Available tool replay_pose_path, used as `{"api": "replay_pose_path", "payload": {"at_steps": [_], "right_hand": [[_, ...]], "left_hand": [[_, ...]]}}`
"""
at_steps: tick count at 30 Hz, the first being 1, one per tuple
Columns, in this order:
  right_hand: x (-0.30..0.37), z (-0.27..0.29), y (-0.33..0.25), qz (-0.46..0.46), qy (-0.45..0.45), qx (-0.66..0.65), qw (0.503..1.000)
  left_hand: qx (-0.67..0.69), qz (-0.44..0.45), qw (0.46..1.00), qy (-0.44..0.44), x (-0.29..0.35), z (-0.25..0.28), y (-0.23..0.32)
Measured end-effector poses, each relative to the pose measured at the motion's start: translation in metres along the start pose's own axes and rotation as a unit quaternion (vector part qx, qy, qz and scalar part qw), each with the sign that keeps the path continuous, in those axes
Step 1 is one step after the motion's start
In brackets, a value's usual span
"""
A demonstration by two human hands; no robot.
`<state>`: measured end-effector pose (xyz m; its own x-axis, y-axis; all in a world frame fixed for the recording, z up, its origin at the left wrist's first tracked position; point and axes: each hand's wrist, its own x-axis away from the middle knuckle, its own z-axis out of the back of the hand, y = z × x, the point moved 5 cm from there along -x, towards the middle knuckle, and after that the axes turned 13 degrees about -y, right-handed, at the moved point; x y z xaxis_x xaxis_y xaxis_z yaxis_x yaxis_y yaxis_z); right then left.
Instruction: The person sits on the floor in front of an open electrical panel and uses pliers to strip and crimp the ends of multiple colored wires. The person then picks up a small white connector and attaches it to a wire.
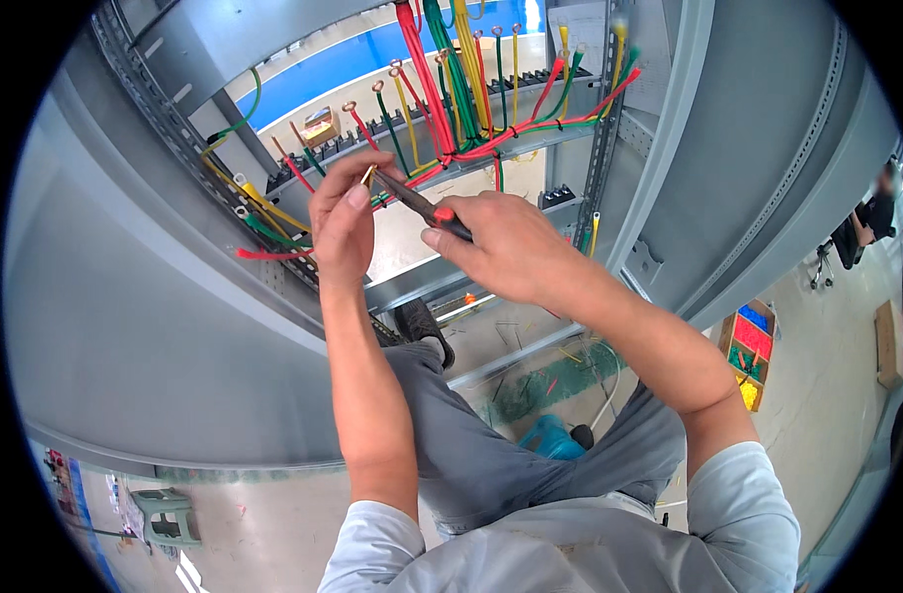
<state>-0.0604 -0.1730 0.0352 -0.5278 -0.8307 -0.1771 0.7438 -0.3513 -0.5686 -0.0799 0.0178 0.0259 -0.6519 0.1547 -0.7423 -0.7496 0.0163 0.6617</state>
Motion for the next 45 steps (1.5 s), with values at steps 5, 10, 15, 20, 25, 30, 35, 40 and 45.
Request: {"api": "replay_pose_path", "payload": {"at_steps": [5, 10, 15, 20, 25, 30, 35, 40, 45], "right_hand": [[-0.005, 0.003, -0.007, -0.005, 0.002, -0.018, 1.0], [-0.009, 0.001, -0.008, 0.011, -0.031, -0.095, 0.995], [-0.012, 0.002, -0.011, 0.011, -0.004, -0.063, 0.998], [-0.011, 0.003, -0.009, 0.005, 0.044, -0.033, 0.998], [-0.011, 0.003, -0.012, -0.022, 0.018, -0.039, 0.999], [-0.015, -0.005, -0.01, -0.009, 0.038, -0.009, 0.999], [-0.019, -0.009, -0.009, 0.018, 0.108, 0.09, 0.99], [-0.017, -0.005, -0.007, 0.03, 0.089, 0.04, 0.995], [-0.017, -0.002, -0.009, -0.01, 0.008, -0.008, 1.0]], "left_hand": [[0.001, 0.005, 1.0, 0.002, 0.002, 0.002, -0.001], [0.009, 0.009, 1.0, 0.003, 0.003, 0.0, -0.001], [0.008, 0.013, 1.0, -0.004, 0.003, 0.003, -0.002], [0.016, 0.01, 1.0, -0.023, 0.002, 0.001, 0.0], [-0.002, 0.055, 0.998, 0.0, 0.007, 0.004, -0.003], [-0.002, 0.022, 1.0, 0.009, 0.01, 0.01, -0.011], [0.016, -0.003, 1.0, 0.024, 0.009, 0.013, -0.012], [0.022, 0.001, 1.0, 0.015, 0.01, 0.014, -0.017], [0.041, 0.01, 0.999, 0.027, 0.01, 0.011, -0.018]]}}
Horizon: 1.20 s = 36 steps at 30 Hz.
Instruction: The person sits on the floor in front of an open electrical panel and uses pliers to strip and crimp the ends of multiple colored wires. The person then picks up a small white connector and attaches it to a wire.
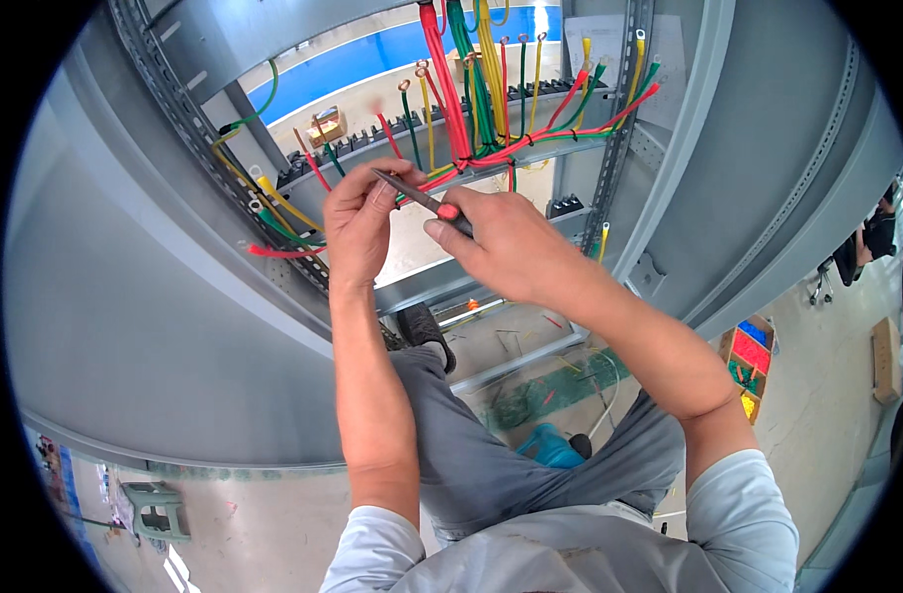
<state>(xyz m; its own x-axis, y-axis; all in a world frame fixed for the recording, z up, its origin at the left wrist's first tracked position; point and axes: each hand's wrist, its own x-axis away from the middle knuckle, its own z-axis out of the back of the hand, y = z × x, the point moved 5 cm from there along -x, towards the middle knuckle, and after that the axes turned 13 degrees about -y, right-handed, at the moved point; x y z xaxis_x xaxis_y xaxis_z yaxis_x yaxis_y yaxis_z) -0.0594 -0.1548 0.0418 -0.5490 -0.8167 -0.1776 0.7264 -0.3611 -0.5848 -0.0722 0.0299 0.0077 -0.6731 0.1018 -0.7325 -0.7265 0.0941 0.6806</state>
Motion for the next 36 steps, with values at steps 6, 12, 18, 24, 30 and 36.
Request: {"api": "replay_pose_path", "payload": {"at_steps": [6, 12, 18, 24, 30, 36], "right_hand": [[-0.007, -0.013, 0.014, 0.026, -0.009, -0.115, 0.993], [-0.013, -0.01, 0.005, 0.029, -0.063, -0.17, 0.983], [-0.004, -0.004, 0.005, 0.013, 0.026, 0.003, 1.0], [0.0, -0.001, -0.006, 0.029, 0.043, 0.058, 0.997], [-0.007, -0.007, 0.001, 0.053, 0.102, 0.165, 0.98], [-0.004, 0.003, 0.004, 0.043, 0.086, 0.157, 0.983]], "left_hand": [[0.014, -0.027, 0.999, 0.014, -0.003, -0.003, -0.006], [0.043, -0.034, 0.998, 0.018, -0.002, 0.004, -0.005], [0.016, -0.031, 0.999, 0.009, -0.003, -0.002, -0.002], [0.023, -0.039, 0.999, 0.008, -0.002, 0.001, -0.003], [0.035, -0.043, 0.998, 0.006, 0.001, 0.005, -0.008], [0.005, -0.045, 0.999, -0.014, -0.005, 0.003, -0.004]]}}
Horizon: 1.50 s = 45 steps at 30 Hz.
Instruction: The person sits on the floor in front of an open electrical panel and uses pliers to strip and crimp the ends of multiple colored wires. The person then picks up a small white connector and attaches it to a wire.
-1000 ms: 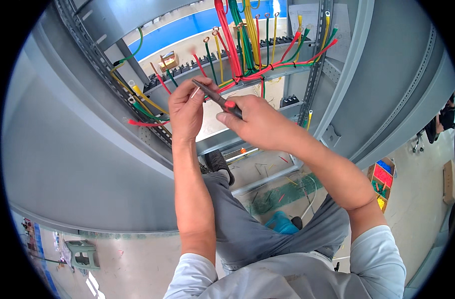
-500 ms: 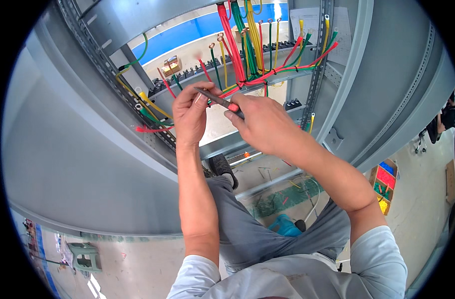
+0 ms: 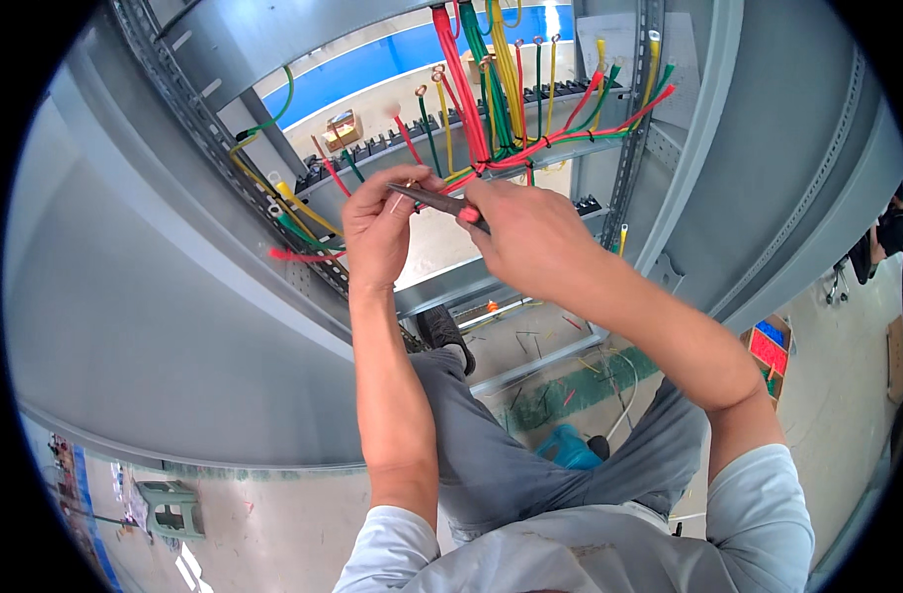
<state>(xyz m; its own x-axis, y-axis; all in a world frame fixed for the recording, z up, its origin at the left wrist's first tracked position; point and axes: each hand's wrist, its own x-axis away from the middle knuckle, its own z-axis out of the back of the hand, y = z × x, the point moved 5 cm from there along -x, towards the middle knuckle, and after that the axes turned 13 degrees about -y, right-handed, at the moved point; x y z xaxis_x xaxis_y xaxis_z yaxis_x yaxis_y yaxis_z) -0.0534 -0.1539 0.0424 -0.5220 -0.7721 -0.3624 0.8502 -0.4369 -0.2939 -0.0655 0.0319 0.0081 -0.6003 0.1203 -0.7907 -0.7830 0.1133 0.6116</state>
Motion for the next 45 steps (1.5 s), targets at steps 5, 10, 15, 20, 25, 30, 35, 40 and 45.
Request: {"api": "replay_pose_path", "payload": {"at_steps": [5, 10, 15, 20, 25, 30, 35, 40, 45], "right_hand": [[0.002, 0.001, 0.0, -0.014, -0.074, -0.075, 0.994], [0.003, -0.012, 0.003, -0.018, -0.059, -0.19, 0.98], [-0.001, -0.029, 0.001, -0.011, -0.153, -0.325, 0.933], [-0.01, -0.034, -0.008, -0.078, -0.317, -0.504, 0.8], [-0.012, -0.039, 0.001, -0.029, -0.272, -0.444, 0.853], [-0.005, -0.034, -0.003, -0.03, -0.275, -0.482, 0.832], [-0.006, -0.029, -0.005, -0.038, -0.307, -0.502, 0.808], [-0.007, -0.024, -0.005, -0.032, -0.297, -0.462, 0.835], [-0.01, -0.028, -0.007, -0.018, -0.295, -0.481, 0.826]], "left_hand": [[0.003, 0.013, 1.0, -0.001, 0.001, -0.002, -0.001], [0.014, 0.02, 1.0, -0.007, 0.0, -0.002, -0.001], [0.031, 0.021, 0.999, -0.001, 0.007, 0.005, -0.007], [0.054, 0.0, 0.998, 0.021, 0.005, 0.011, -0.004], [0.051, -0.003, 0.999, 0.007, -0.001, 0.005, -0.002], [0.024, -0.001, 1.0, -0.013, 0.002, 0.006, -0.002], [0.017, 0.017, 1.0, 0.01, 0.002, 0.004, 0.0], [0.03, 0.017, 0.999, -0.009, 0.002, 0.003, 0.002], [0.044, 0.013, 0.999, -0.014, 0.003, 0.005, 0.003]]}}
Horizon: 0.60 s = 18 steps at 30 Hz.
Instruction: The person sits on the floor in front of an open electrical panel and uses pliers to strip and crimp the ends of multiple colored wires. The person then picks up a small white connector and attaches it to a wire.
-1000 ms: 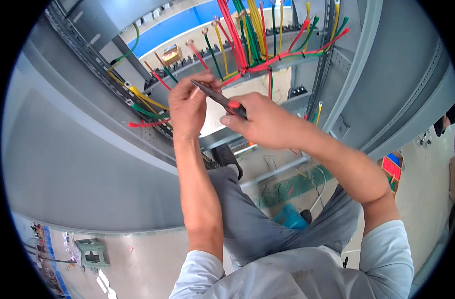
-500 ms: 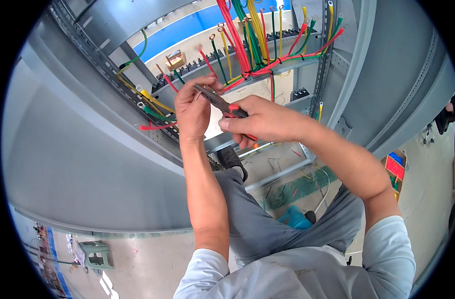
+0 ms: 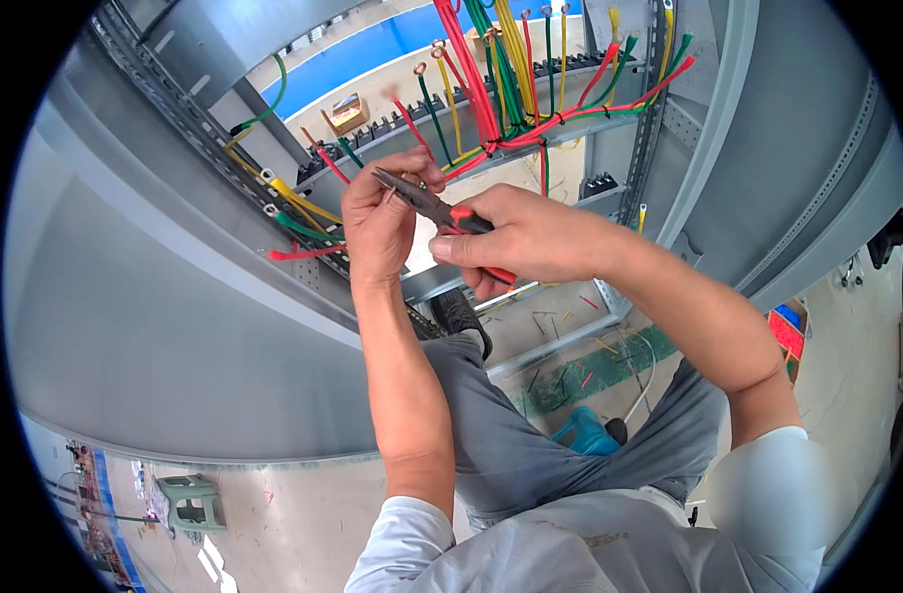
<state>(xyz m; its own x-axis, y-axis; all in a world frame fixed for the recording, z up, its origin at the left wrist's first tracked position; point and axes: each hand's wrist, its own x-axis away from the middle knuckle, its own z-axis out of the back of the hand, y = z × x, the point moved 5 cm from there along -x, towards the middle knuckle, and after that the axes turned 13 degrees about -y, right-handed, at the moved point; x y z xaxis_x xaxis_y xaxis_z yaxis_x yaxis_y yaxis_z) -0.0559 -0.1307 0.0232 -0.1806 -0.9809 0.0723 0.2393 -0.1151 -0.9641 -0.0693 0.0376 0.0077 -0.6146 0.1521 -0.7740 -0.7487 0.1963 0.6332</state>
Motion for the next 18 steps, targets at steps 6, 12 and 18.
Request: {"api": "replay_pose_path", "payload": {"at_steps": [6, 12, 18], "right_hand": [[0.01, 0.001, -0.003, 0.007, -0.022, -0.004, 1.0], [-0.01, -0.023, -0.009, 0.041, -0.021, -0.003, 0.999], [-0.032, -0.031, -0.012, 0.033, -0.037, -0.011, 0.999]], "left_hand": [[-0.134, 0.087, 0.983, 0.095, 0.008, 0.01, -0.007], [-0.067, 0.078, 0.988, 0.111, 0.058, 0.08, 0.014], [-0.109, 0.071, 0.985, 0.11, 0.072, 0.104, 0.031]]}}
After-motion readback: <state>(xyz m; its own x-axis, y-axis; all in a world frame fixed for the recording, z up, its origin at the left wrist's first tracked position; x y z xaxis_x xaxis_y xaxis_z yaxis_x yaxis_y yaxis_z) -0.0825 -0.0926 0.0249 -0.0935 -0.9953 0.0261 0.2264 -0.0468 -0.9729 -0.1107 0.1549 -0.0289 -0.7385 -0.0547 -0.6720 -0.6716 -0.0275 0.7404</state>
